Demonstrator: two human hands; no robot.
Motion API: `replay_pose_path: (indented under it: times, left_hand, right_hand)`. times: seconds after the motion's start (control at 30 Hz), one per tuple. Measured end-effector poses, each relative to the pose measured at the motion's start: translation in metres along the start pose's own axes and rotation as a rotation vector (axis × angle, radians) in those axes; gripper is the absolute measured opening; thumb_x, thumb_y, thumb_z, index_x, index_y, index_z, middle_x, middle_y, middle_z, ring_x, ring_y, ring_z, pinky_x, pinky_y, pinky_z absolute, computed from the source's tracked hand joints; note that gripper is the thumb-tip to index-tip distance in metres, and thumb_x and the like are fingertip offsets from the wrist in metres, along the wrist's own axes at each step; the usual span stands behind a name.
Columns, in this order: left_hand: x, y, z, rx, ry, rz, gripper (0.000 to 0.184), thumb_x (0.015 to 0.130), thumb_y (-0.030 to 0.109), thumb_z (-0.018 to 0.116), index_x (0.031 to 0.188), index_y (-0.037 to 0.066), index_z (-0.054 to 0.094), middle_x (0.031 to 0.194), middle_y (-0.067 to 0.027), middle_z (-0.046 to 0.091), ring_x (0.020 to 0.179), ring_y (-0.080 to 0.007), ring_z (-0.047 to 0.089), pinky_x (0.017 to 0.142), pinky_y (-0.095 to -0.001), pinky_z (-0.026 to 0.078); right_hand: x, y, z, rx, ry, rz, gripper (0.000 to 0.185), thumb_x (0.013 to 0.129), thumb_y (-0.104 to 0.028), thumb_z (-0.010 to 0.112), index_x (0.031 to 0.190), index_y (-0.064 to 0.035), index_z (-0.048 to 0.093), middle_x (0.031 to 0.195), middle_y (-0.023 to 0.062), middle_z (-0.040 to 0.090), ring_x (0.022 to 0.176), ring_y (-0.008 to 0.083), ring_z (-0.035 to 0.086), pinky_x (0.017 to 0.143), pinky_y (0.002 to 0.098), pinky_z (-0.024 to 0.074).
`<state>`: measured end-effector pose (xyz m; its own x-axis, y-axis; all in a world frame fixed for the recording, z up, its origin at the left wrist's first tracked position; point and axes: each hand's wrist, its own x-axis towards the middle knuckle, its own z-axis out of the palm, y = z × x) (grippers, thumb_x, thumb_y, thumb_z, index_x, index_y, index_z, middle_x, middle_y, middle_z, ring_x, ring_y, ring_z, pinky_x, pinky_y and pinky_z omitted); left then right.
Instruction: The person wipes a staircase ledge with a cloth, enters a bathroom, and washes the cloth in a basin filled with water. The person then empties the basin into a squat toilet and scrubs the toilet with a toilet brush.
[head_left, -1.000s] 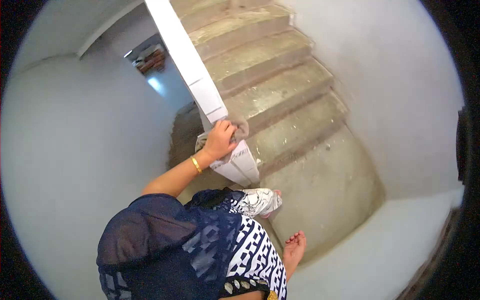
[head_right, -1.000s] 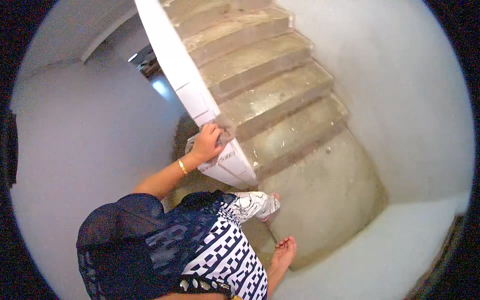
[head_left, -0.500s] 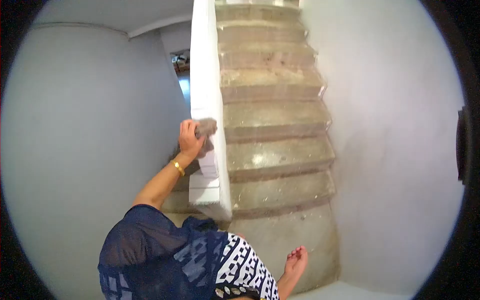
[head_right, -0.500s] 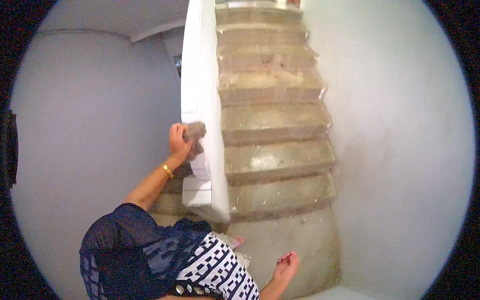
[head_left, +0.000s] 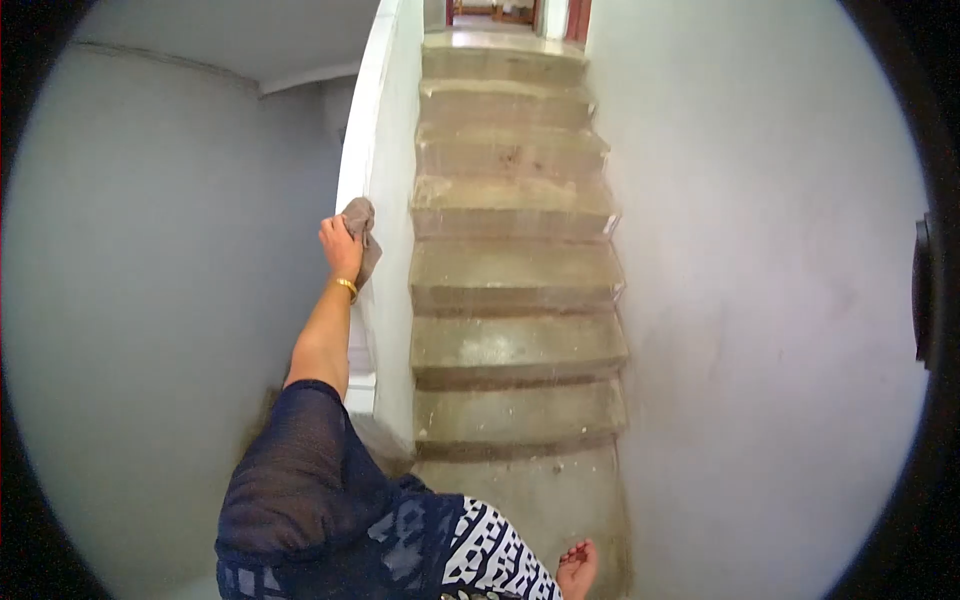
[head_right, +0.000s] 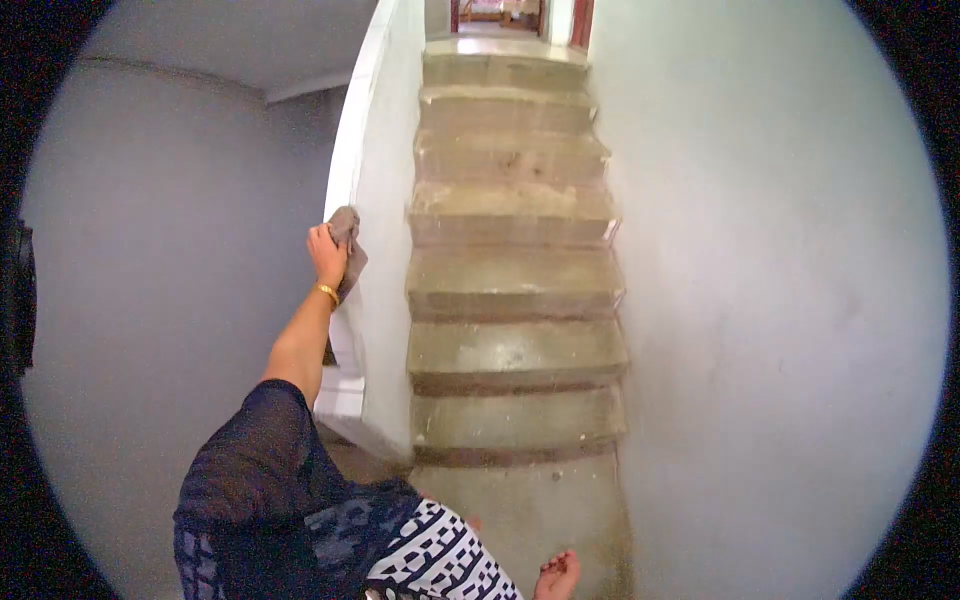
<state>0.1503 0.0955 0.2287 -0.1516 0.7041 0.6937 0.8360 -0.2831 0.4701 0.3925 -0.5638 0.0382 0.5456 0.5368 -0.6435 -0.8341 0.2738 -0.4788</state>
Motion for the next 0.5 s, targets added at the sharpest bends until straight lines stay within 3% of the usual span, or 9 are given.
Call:
replay_pose_path:
  times: [0.07,0.3,0.33,0.37,0.43,0.5]
  left_hand:
    - [-0.015,-0.005,-0.011,0.029,0.001,0.006,0.036,0.066,0.009,0.063,0.097,0.006,0.045,0.101,-0.0128,0.042,0.095,-0.0331,0.04,0.082,-0.0388,0.036]
    - [-0.101,-0.066,-0.035,0.199,-0.173,-0.228,0.034,0.068,0.008,0.059,0.097,0.005,0.041,0.098,-0.0151,0.045,0.09,-0.0353,0.046,0.079,-0.0411,0.038]
    - [-0.119,-0.073,-0.039,0.221,-0.18,-0.239,0.034,0.068,0.008,0.059,0.097,0.005,0.041,0.098,-0.0151,0.045,0.09,-0.0353,0.046,0.079,-0.0411,0.038]
    - [-0.138,-0.081,-0.041,0.287,-0.281,-0.233,0.03,0.07,0.007,0.057,0.095,0.005,0.041,0.097,-0.0153,0.046,0.088,-0.0349,0.048,0.077,-0.0414,0.04]
    - [-0.179,-0.106,-0.041,0.375,-0.392,-0.243,0.026,0.071,0.007,0.054,0.094,0.004,0.042,0.096,-0.0156,0.046,0.087,-0.0344,0.05,0.075,-0.0416,0.042]
    - [-0.222,-0.133,-0.034,0.463,-0.639,-0.287,0.02,0.074,0.006,0.049,0.092,0.003,0.044,0.095,-0.0151,0.047,0.083,-0.0341,0.053,0.07,-0.0415,0.045]
  right_hand:
    - [-0.014,-0.026,0.038,-0.025,0.298,-0.131,0.008,0.076,-0.018,0.054,0.077,-0.011,0.051,0.064,-0.0029,0.05,0.055,0.0091,0.045,0.05,0.0233,0.0351]
    - [-0.001,-0.058,0.036,-0.124,0.278,-0.082,0.009,0.078,-0.017,0.055,0.074,-0.0112,0.05,0.064,-0.003,0.05,0.055,0.0088,0.045,0.051,0.0221,0.0368]
    - [0.006,-0.058,0.031,-0.12,0.256,-0.06,0.008,0.078,-0.018,0.054,0.08,-0.0107,0.052,0.067,-0.0021,0.052,0.057,0.0097,0.047,0.051,0.0234,0.0375]
    - [0.013,-0.058,0.027,-0.116,0.232,-0.038,0.012,0.078,-0.018,0.053,0.086,-0.0102,0.053,0.07,-0.0012,0.054,0.059,0.0105,0.048,0.052,0.0246,0.0383]
    - [0.02,-0.059,0.029,-0.154,0.198,0.013,0.012,0.078,-0.018,0.053,0.087,-0.0101,0.054,0.07,-0.0012,0.054,0.06,0.0107,0.048,0.052,0.0247,0.0385]
    - [0.027,-0.062,0.035,-0.191,0.158,0.052,0.012,0.078,-0.017,0.052,0.087,-0.01,0.054,0.071,-0.0011,0.054,0.06,0.0108,0.049,0.053,0.0247,0.0387]
